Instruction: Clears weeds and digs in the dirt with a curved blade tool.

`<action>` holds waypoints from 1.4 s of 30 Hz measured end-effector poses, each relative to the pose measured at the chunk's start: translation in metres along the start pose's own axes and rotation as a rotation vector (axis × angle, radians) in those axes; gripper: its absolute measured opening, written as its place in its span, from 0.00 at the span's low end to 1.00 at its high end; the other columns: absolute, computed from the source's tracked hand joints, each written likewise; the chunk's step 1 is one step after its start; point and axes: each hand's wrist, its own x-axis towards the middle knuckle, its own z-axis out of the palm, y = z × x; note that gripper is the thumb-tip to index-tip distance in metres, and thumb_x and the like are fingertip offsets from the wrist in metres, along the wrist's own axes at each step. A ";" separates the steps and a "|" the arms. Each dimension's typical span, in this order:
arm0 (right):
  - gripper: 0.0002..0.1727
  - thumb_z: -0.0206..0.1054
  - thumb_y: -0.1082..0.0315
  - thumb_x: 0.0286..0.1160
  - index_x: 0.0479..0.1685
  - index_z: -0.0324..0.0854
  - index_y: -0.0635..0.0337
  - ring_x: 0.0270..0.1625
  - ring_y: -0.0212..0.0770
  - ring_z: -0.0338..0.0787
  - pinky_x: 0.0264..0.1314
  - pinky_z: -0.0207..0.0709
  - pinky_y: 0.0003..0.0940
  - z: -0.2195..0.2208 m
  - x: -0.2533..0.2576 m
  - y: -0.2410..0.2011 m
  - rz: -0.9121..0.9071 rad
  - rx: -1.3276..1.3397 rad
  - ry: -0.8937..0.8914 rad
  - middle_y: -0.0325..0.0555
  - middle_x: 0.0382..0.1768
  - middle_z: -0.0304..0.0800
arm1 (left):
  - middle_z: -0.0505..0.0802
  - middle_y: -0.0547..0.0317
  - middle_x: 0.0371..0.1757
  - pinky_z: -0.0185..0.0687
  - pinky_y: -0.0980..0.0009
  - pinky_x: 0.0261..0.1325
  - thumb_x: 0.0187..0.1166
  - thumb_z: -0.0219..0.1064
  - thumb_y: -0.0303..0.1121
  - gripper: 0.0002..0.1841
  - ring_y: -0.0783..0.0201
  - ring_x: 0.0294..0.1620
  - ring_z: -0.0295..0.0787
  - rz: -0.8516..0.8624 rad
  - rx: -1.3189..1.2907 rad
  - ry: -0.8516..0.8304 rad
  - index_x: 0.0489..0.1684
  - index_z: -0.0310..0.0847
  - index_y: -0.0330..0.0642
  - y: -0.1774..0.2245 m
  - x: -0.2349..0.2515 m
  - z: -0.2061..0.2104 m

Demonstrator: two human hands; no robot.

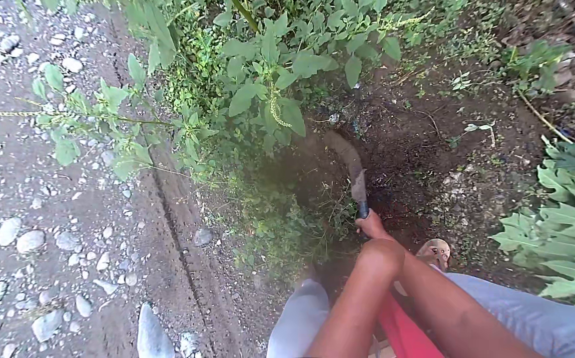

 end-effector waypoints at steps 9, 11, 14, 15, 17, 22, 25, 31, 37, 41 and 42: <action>0.36 0.71 0.63 0.76 0.86 0.67 0.60 0.68 0.70 0.87 0.69 0.77 0.70 -0.073 -0.046 0.069 -0.018 -0.680 -0.041 0.70 0.65 0.87 | 0.83 0.30 0.73 0.71 0.36 0.77 0.86 0.66 0.35 0.20 0.35 0.78 0.78 0.006 -0.047 0.020 0.65 0.80 0.25 -0.002 0.001 0.005; 0.35 0.73 0.64 0.75 0.83 0.69 0.63 0.62 0.70 0.90 0.66 0.79 0.69 -0.092 -0.036 0.096 -0.011 -0.488 0.113 0.71 0.58 0.89 | 0.83 0.29 0.72 0.71 0.35 0.76 0.87 0.65 0.34 0.19 0.34 0.78 0.78 0.009 -0.014 -0.001 0.65 0.79 0.24 0.004 -0.005 0.005; 0.32 0.70 0.70 0.77 0.79 0.67 0.71 0.40 0.58 0.93 0.49 0.87 0.57 -0.097 -0.035 0.106 0.028 0.049 0.370 0.67 0.47 0.89 | 0.84 0.29 0.71 0.72 0.36 0.75 0.85 0.66 0.34 0.19 0.35 0.77 0.79 0.008 0.007 -0.002 0.63 0.80 0.24 0.006 -0.002 0.012; 0.31 0.69 0.71 0.80 0.80 0.64 0.71 0.35 0.51 0.92 0.44 0.88 0.50 -0.092 -0.034 0.106 0.056 0.234 0.430 0.63 0.44 0.88 | 0.86 0.30 0.68 0.74 0.36 0.73 0.84 0.68 0.35 0.19 0.35 0.74 0.81 0.019 0.006 0.025 0.60 0.82 0.24 0.003 0.004 0.018; 0.31 0.66 0.72 0.83 0.82 0.59 0.70 0.30 0.44 0.89 0.40 0.87 0.42 -0.071 -0.033 0.106 0.108 0.513 0.498 0.58 0.41 0.85 | 0.87 0.30 0.66 0.76 0.35 0.71 0.84 0.69 0.37 0.19 0.35 0.72 0.82 0.016 0.014 0.035 0.58 0.83 0.24 0.000 0.010 0.023; 0.35 0.72 0.69 0.76 0.81 0.64 0.73 0.46 0.58 0.93 0.56 0.85 0.55 -0.024 -0.069 0.174 0.251 0.182 0.224 0.68 0.51 0.89 | 0.87 0.30 0.66 0.75 0.33 0.71 0.83 0.70 0.41 0.22 0.34 0.72 0.82 -0.061 0.085 -0.014 0.58 0.84 0.26 -0.006 0.016 0.025; 0.34 0.74 0.66 0.76 0.81 0.67 0.69 0.52 0.61 0.93 0.60 0.85 0.57 -0.028 -0.100 0.195 0.314 0.037 0.140 0.68 0.56 0.89 | 0.88 0.30 0.64 0.74 0.32 0.70 0.83 0.70 0.46 0.25 0.34 0.70 0.84 -0.117 0.108 -0.033 0.58 0.84 0.26 -0.012 0.022 0.031; 0.37 0.56 0.46 0.93 0.88 0.61 0.65 0.64 0.56 0.88 0.70 0.79 0.52 -0.034 -0.139 0.173 0.284 0.288 -0.081 0.67 0.69 0.82 | 0.90 0.31 0.63 0.75 0.33 0.72 0.83 0.68 0.51 0.28 0.36 0.68 0.86 -0.217 0.042 0.017 0.60 0.85 0.28 -0.010 0.028 0.077; 0.29 0.62 0.59 0.91 0.82 0.62 0.67 0.46 0.50 0.94 0.48 0.90 0.45 -0.028 -0.151 0.143 0.296 0.735 -0.190 0.62 0.55 0.89 | 0.88 0.39 0.71 0.57 0.41 0.89 0.88 0.63 0.44 0.22 0.43 0.80 0.79 -0.379 -0.070 0.526 0.68 0.85 0.36 -0.003 -0.036 0.159; 0.18 0.60 0.63 0.90 0.68 0.71 0.66 0.31 0.41 0.85 0.36 0.83 0.38 -0.044 -0.171 0.150 0.309 0.782 -0.203 0.50 0.37 0.82 | 0.81 0.48 0.83 0.51 0.39 0.91 0.86 0.65 0.43 0.21 0.47 0.90 0.67 -0.420 -0.099 0.838 0.72 0.85 0.42 -0.009 -0.083 0.223; 0.15 0.60 0.63 0.90 0.62 0.73 0.65 0.27 0.39 0.82 0.32 0.82 0.36 -0.048 -0.173 0.147 0.290 0.784 -0.210 0.46 0.32 0.79 | 0.78 0.48 0.86 0.51 0.37 0.91 0.85 0.66 0.42 0.22 0.45 0.92 0.62 -0.402 -0.120 0.903 0.75 0.83 0.43 -0.010 -0.087 0.236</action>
